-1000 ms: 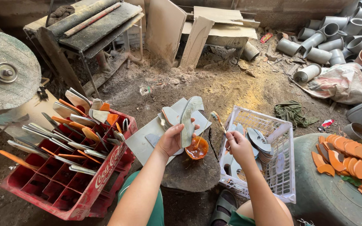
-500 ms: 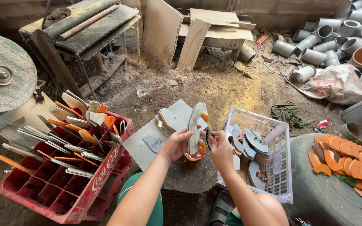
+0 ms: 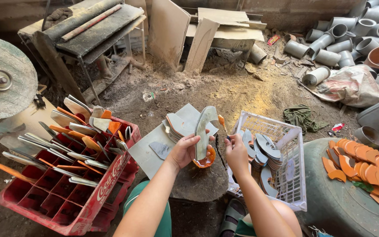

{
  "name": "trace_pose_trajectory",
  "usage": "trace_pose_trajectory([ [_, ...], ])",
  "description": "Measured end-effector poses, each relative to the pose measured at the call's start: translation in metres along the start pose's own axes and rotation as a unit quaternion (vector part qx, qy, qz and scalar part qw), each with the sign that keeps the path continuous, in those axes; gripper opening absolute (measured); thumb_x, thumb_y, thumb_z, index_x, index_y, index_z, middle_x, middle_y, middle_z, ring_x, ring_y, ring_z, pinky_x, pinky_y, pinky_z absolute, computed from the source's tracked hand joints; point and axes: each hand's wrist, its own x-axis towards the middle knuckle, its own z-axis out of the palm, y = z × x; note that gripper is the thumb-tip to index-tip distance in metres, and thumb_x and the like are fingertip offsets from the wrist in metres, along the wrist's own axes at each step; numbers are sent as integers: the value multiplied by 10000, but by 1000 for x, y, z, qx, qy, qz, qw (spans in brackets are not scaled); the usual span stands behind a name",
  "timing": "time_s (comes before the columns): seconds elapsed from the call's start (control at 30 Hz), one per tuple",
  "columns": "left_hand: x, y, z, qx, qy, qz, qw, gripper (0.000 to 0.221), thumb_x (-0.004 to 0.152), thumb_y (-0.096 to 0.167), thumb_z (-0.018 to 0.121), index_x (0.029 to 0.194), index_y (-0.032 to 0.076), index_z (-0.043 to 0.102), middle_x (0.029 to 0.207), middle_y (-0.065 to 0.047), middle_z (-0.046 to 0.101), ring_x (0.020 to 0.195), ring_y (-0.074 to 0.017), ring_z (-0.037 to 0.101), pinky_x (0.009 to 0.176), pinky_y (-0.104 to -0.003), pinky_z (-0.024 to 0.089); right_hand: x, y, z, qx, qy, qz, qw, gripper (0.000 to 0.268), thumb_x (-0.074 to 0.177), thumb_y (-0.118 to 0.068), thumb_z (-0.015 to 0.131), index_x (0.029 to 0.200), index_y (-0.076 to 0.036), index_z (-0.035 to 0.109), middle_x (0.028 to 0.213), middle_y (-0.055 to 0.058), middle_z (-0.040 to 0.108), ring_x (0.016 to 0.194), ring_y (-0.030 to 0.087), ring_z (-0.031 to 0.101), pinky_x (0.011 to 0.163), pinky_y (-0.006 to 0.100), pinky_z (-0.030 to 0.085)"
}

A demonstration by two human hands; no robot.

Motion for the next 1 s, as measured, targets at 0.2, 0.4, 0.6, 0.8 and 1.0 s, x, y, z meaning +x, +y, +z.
trace_pose_trajectory([
  [0.2, 3, -2, -4, 1, 12, -1, 1000, 552, 998, 254, 613, 1469, 5, 468, 1263, -153, 670, 1038, -231, 719, 887, -419, 619, -2, 1, 2, -5, -10, -46, 999, 220, 967, -200, 658, 1079, -25, 588, 866, 177, 727, 758, 345, 695, 640, 428, 524],
  [0.4, 4, -1, -10, 0, 19, -5, 1000, 549, 1010, 286, 606, 1464, 1, 485, 1268, -160, 679, 1018, -216, 719, 876, -403, 621, 8, -2, -14, 23, -31, 21, 999, 245, 952, -264, 701, 1087, -68, 645, 818, 111, 723, 642, 212, 654, 593, 366, 512],
  [0.6, 1, -1, -19, 5, -44, -33, 998, 547, 1038, 295, 598, 1477, -14, 493, 1275, -179, 684, 972, -242, 731, 895, -395, 604, 10, -2, -21, 43, -65, -28, 997, 197, 936, -227, 733, 1038, -64, 693, 765, 66, 693, 619, 126, 593, 556, 295, 476],
  [0.8, 1, 2, -20, 8, -32, -31, 999, 563, 1017, 317, 581, 1458, -14, 467, 1272, -193, 678, 954, -256, 736, 881, -415, 610, 5, -3, -9, 81, -54, -89, 991, 213, 936, -220, 764, 1036, -47, 692, 682, 70, 611, 604, 109, 509, 539, 278, 430],
  [1.0, -6, -1, -21, -31, -67, -47, 996, 573, 1040, 279, 590, 1497, -38, 452, 1292, -192, 665, 1007, -251, 722, 889, -433, 605, 11, 1, -8, 115, -9, -9, 993, 215, 929, -224, 737, 1021, -45, 661, 719, 30, 658, 564, 71, 526, 494, 266, 415],
])
